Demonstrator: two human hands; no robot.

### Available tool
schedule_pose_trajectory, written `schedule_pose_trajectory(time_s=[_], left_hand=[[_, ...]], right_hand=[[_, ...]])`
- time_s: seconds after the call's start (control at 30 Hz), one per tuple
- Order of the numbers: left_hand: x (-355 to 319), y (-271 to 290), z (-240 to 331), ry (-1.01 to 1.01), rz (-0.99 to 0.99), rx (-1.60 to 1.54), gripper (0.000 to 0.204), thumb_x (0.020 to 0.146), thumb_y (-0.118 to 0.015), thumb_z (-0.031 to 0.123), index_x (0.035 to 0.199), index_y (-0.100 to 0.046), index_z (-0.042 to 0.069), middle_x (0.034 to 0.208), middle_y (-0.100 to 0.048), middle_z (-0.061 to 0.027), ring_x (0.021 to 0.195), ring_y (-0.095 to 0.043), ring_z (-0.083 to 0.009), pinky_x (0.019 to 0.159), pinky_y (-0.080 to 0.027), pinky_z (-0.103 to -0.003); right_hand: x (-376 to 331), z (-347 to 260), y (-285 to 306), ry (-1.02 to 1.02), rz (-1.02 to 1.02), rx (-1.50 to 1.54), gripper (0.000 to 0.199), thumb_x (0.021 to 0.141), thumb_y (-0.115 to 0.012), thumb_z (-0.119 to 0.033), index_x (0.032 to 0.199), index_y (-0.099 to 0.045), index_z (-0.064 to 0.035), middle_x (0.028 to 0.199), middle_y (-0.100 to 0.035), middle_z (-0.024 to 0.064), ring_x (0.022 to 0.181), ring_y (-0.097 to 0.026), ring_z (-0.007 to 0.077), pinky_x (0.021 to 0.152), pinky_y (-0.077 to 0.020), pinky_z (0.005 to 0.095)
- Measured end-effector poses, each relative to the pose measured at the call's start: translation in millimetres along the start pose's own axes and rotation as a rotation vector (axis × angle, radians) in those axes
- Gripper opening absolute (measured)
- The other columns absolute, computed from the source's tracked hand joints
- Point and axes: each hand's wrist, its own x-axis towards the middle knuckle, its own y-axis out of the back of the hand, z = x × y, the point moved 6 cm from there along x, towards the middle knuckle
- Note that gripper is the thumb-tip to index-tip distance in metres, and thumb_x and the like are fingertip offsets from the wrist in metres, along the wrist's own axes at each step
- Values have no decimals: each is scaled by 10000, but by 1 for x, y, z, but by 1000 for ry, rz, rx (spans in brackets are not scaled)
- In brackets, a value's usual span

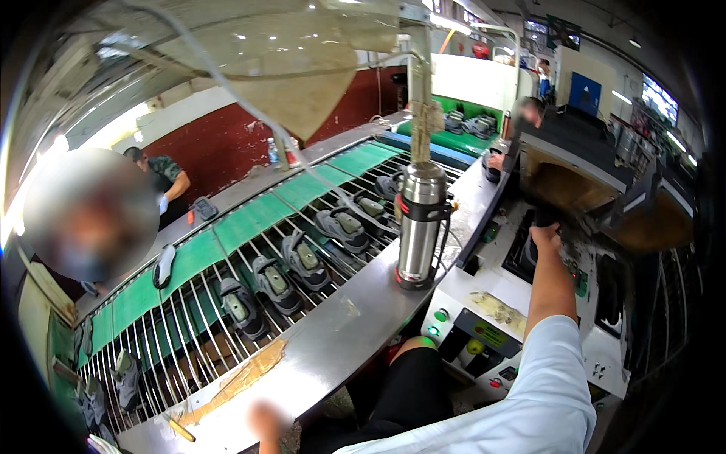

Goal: The person picks up shoes from a conveyor belt, places them into a press machine, operates the machine using control buttons, and then removes the shoes.

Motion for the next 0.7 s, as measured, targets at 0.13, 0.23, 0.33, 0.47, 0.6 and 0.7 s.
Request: schedule_pose_trajectory(time_s=[0.13,0.23,0.33,0.47,0.6,0.7], left_hand=[[59,72,15,521,-291,-702,121,725,-628,140,836,-639,92,751,-614,-74,711,-590,-244,658,-462,-381],[56,76,8,572,-156,-731,67,689,-610,105,753,-630,104,653,-588,-55,621,-568,-235,601,-449,-369],[58,78,8,523,-173,-684,66,696,-618,115,761,-625,105,660,-588,-62,644,-569,-238,617,-453,-368],[69,91,11,476,-119,-710,232,737,-603,118,967,-593,89,895,-595,-99,674,-575,-241,645,-471,-377],[74,100,37,907,-183,-1340,467,809,-589,101,1245,-422,81,1142,-496,-120,786,-581,-214,681,-497,-359],[127,168,97,940,-483,-1741,441,836,-587,64,1248,-433,91,1115,-522,-98,921,-561,-182,685,-493,-288]], right_hand=[[-50,8,37,118,226,144,925,710,-665,-414,1435,-213,-56,1272,-499,267,1141,-529,400,962,-431,455],[-90,19,40,283,463,360,912,715,-691,-345,1422,-228,-2,1299,-466,276,1180,-485,407,996,-397,450],[-126,60,29,460,659,589,926,698,-730,-233,1417,-220,52,1365,-389,280,1267,-388,400,1050,-334,432],[-148,112,-3,436,577,1186,780,660,-710,-86,1329,-338,66,1322,-437,208,1183,-456,335,1010,-345,384],[-178,144,-54,305,56,1492,444,616,-626,28,1043,-508,33,1078,-571,84,922,-553,269,813,-457,362],[-280,100,-24,285,-265,1849,487,541,-538,59,1021,-545,-21,1023,-567,45,931,-541,250,857,-437,334]])
